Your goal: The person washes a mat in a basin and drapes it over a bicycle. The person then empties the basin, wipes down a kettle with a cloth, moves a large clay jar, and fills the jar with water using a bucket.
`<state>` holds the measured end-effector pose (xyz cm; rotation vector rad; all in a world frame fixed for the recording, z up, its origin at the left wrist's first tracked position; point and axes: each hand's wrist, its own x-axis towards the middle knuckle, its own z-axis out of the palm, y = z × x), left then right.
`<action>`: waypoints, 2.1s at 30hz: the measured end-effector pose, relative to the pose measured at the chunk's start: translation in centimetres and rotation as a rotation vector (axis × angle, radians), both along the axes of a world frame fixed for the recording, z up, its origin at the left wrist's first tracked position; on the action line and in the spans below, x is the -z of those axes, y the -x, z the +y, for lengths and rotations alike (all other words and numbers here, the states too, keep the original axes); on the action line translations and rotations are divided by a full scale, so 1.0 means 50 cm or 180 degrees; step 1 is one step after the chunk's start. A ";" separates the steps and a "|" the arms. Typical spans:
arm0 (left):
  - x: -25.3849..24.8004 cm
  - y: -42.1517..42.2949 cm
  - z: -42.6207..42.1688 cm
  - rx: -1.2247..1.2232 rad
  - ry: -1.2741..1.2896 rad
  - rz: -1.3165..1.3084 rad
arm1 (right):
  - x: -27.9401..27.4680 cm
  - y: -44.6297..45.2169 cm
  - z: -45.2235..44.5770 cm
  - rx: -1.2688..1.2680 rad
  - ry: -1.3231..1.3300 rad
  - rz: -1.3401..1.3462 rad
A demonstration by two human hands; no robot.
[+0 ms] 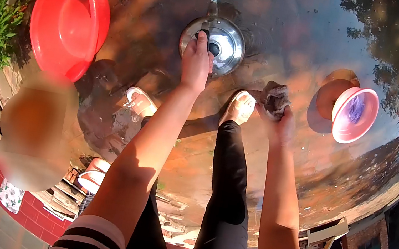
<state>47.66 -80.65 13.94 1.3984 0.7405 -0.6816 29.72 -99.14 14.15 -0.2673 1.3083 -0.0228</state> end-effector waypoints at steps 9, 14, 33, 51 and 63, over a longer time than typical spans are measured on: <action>0.144 -0.004 0.073 -0.0458 0.0015 0.0258 | 0.228 -0.166 0.210 -0.3147 0.3270 -0.0031; 0.194 -0.019 0.136 -0.0222 0.0436 0.0230 | 0.382 -0.274 0.227 -0.3465 0.4515 -0.0357; 0.233 -0.034 0.150 -0.0340 0.0463 0.0381 | 0.420 -0.211 0.274 -0.0078 -0.0003 0.0101; 0.159 -0.040 0.057 0.1581 -0.0867 -0.0670 | 0.365 -0.332 0.208 -0.3867 0.5637 -0.1104; 0.158 -0.103 0.135 0.3998 -0.1108 -0.1609 | 0.419 -0.298 -0.042 -0.1756 0.1568 -0.0312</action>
